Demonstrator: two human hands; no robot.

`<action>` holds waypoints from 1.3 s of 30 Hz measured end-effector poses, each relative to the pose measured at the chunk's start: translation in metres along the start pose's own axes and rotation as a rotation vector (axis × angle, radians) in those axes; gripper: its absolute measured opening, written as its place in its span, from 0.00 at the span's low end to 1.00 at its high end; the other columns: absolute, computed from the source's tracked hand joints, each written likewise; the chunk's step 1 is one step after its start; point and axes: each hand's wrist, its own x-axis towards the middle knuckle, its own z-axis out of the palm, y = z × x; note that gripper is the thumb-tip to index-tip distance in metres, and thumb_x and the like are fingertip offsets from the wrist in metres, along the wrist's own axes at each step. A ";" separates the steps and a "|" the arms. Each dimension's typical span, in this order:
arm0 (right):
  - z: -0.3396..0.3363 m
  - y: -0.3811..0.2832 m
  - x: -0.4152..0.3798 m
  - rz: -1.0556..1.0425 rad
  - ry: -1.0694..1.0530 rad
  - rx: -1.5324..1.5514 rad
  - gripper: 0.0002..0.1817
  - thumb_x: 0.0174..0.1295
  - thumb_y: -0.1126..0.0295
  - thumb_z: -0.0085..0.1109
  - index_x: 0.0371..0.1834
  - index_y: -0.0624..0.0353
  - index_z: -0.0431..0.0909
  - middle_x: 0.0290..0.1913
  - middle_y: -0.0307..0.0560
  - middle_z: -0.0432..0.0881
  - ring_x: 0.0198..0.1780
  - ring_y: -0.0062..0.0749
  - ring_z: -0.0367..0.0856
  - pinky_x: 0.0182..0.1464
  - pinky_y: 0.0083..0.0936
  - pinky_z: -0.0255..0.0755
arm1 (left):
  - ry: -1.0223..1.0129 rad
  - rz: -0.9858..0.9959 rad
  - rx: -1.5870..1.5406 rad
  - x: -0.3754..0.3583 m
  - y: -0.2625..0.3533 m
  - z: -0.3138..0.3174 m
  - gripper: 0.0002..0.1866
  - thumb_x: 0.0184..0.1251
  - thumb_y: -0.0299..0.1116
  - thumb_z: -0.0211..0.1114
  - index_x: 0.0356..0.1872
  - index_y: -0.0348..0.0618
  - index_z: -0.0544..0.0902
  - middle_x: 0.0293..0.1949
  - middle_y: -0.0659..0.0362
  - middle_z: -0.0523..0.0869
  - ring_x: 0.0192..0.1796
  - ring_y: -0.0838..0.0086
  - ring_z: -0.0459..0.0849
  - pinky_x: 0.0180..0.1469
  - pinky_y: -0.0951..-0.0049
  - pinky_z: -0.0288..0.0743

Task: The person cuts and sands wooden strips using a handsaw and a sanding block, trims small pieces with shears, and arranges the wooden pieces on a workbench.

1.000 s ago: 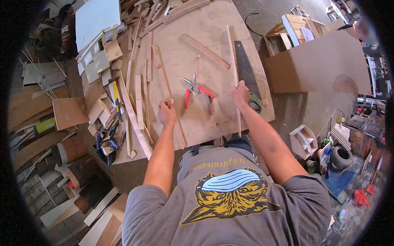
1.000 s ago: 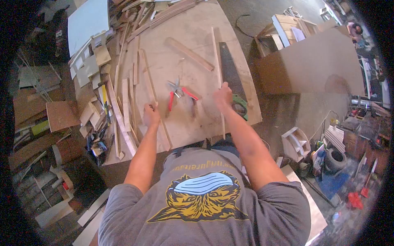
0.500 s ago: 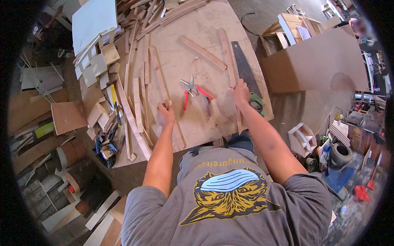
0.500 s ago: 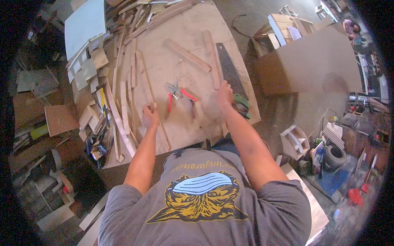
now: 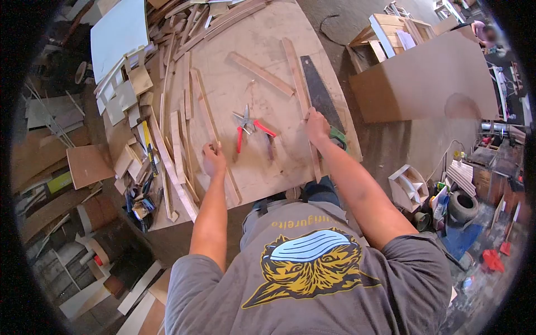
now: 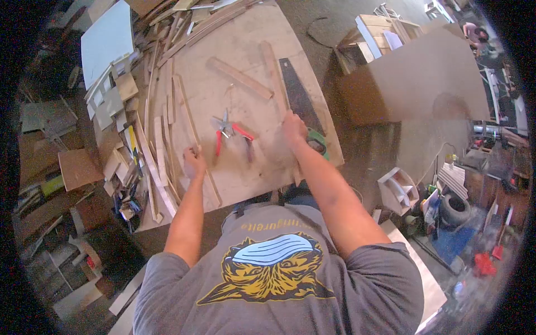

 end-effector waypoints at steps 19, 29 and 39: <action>-0.004 -0.001 -0.003 -0.141 0.172 0.014 0.12 0.71 0.64 0.57 0.54 0.53 0.79 0.53 0.56 0.84 0.56 0.58 0.83 0.55 0.53 0.79 | -0.012 -0.105 0.030 -0.001 -0.005 0.007 0.25 0.73 0.55 0.66 0.61 0.52 0.77 0.50 0.51 0.86 0.50 0.51 0.86 0.49 0.50 0.78; -0.010 -0.011 -0.012 -0.168 0.095 -0.172 0.18 0.67 0.58 0.65 0.56 0.51 0.78 0.52 0.50 0.84 0.57 0.51 0.84 0.53 0.50 0.80 | -0.007 -0.093 0.009 0.000 0.004 -0.001 0.21 0.72 0.48 0.68 0.58 0.51 0.78 0.48 0.52 0.85 0.47 0.50 0.86 0.46 0.48 0.78; -0.007 -0.029 -0.008 -0.106 0.064 -0.010 0.16 0.69 0.60 0.64 0.55 0.55 0.78 0.54 0.57 0.83 0.56 0.59 0.84 0.54 0.52 0.80 | -0.009 -0.049 -0.044 0.005 -0.006 -0.003 0.22 0.73 0.55 0.65 0.57 0.52 0.81 0.45 0.48 0.88 0.47 0.49 0.87 0.47 0.49 0.78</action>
